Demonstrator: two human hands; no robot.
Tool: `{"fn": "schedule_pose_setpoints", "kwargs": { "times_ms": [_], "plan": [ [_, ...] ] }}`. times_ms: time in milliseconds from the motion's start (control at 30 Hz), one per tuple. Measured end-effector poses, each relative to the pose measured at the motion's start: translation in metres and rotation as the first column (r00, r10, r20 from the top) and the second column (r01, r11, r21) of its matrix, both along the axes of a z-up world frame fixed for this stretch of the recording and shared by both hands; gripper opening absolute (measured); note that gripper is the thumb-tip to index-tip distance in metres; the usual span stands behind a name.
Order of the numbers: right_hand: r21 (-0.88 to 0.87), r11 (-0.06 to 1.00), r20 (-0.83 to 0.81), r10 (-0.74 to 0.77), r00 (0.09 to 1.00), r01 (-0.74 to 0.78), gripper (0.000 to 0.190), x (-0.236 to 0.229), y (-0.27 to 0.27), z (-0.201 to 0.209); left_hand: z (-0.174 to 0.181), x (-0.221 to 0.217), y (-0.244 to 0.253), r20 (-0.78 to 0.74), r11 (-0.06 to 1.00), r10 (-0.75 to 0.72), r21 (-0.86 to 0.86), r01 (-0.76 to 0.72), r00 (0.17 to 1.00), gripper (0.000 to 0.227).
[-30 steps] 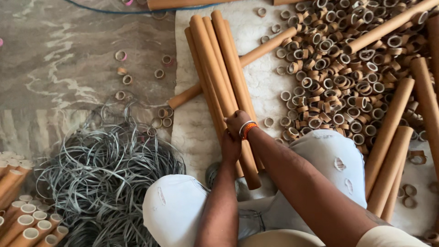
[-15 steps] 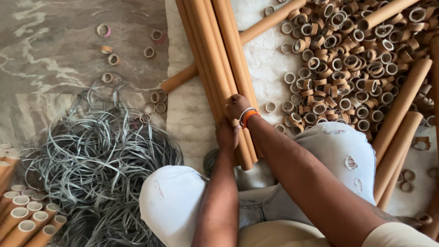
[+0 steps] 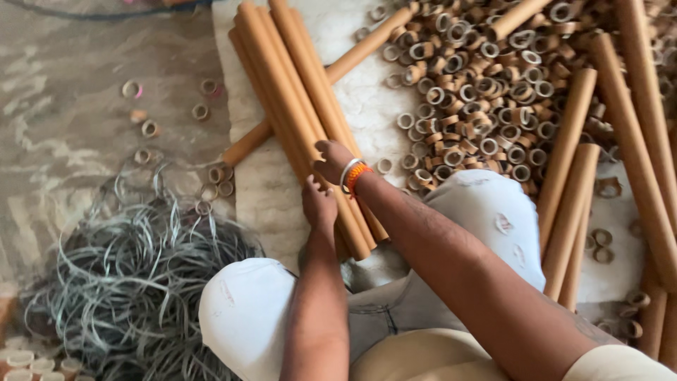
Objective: The person gathers several long wooden sticks, aligns them into a bundle, and ties them together with a gray plastic strap. The person repeats this process to create multiple bundles.
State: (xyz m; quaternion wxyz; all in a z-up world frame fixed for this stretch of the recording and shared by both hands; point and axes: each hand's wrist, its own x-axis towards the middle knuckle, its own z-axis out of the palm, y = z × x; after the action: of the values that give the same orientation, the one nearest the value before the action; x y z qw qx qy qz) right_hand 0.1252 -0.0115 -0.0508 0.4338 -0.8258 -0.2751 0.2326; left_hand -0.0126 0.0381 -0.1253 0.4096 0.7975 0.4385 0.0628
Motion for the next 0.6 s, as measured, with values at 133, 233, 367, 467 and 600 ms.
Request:
{"fn": "schedule_pose_setpoints", "kwargs": {
  "times_ms": [133, 233, 367, 467, 600],
  "plan": [
    [0.089, 0.987, 0.268, 0.108, 0.957, -0.137, 0.041, 0.03, -0.019, 0.101, 0.029, -0.009, -0.016, -0.531, 0.976, -0.208, -0.052, 0.213, 0.821, 0.088],
    [0.058, 0.995, 0.33, 0.06, 0.942, -0.084, 0.028, 0.048, -0.064, 0.158, 0.044, -0.017, -0.034, -0.717, 0.937, -0.322, -0.145, 0.319, 0.618, 0.091],
    [0.229, 0.972, 0.503, -0.078, 0.861, -0.046, 0.018, 0.057, -0.17, 0.17, 0.048, -0.025, -0.026, -0.687, 0.909, -0.314, -0.018, 0.416, 0.656, 0.095],
    [-0.148, 0.953, 0.336, -0.203, 0.92, 0.264, 0.008, 0.045, -0.275, 0.141, 0.048, -0.024, -0.013, -0.627, 0.899, -0.295, 0.074, 0.432, 0.721, 0.098],
    [-0.505, 0.438, 0.103, -0.825, 0.555, 0.744, 0.05, -0.038, -0.419, 0.08, 0.048, -0.025, -0.003, -0.551, 0.905, -0.275, 0.129, 0.405, 0.788, 0.096]
  ]
}}
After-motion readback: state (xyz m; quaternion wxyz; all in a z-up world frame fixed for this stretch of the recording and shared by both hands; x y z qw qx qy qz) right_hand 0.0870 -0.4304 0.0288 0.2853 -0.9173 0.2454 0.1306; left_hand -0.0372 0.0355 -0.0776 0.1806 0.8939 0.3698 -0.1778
